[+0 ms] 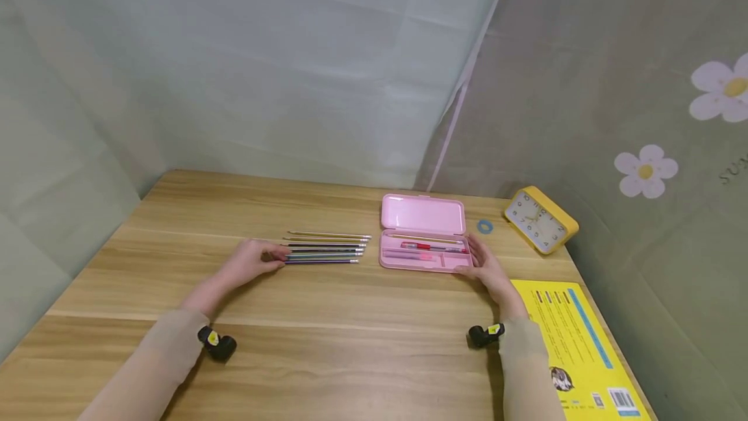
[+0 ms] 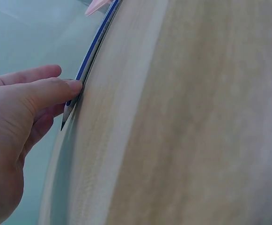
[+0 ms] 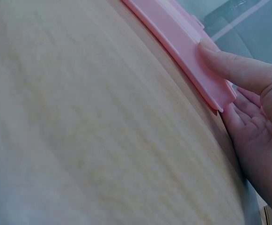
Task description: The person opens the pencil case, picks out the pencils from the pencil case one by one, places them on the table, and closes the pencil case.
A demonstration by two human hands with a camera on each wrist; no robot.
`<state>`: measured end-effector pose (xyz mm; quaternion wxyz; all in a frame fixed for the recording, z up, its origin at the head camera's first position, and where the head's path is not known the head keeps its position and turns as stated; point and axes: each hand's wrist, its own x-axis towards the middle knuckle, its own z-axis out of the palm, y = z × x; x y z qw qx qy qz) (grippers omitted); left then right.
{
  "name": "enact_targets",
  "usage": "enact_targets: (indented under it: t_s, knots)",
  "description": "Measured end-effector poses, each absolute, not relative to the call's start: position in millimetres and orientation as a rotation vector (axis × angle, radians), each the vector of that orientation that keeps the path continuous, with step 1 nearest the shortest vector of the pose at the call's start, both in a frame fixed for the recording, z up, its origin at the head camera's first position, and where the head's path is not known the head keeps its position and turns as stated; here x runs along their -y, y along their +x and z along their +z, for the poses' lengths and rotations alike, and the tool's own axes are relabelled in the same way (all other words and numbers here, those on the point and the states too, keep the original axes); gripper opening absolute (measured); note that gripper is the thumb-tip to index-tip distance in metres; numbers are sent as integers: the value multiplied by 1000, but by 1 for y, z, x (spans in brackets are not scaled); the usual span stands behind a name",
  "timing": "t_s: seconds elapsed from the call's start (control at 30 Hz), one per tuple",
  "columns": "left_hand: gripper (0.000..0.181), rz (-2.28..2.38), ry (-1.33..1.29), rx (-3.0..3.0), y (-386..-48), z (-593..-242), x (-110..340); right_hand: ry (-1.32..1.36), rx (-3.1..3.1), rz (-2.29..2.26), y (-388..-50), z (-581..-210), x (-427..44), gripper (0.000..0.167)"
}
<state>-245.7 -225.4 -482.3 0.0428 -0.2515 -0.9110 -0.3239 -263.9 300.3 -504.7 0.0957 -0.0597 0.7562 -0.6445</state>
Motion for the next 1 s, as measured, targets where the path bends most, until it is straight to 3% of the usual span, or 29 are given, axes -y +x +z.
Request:
enact_targets:
  t_s: [1.0]
  knots:
    - [23, -895, -762, 2749, -247, -482, 221, -139, -2234, -1923, -263, -502, -299, 97]
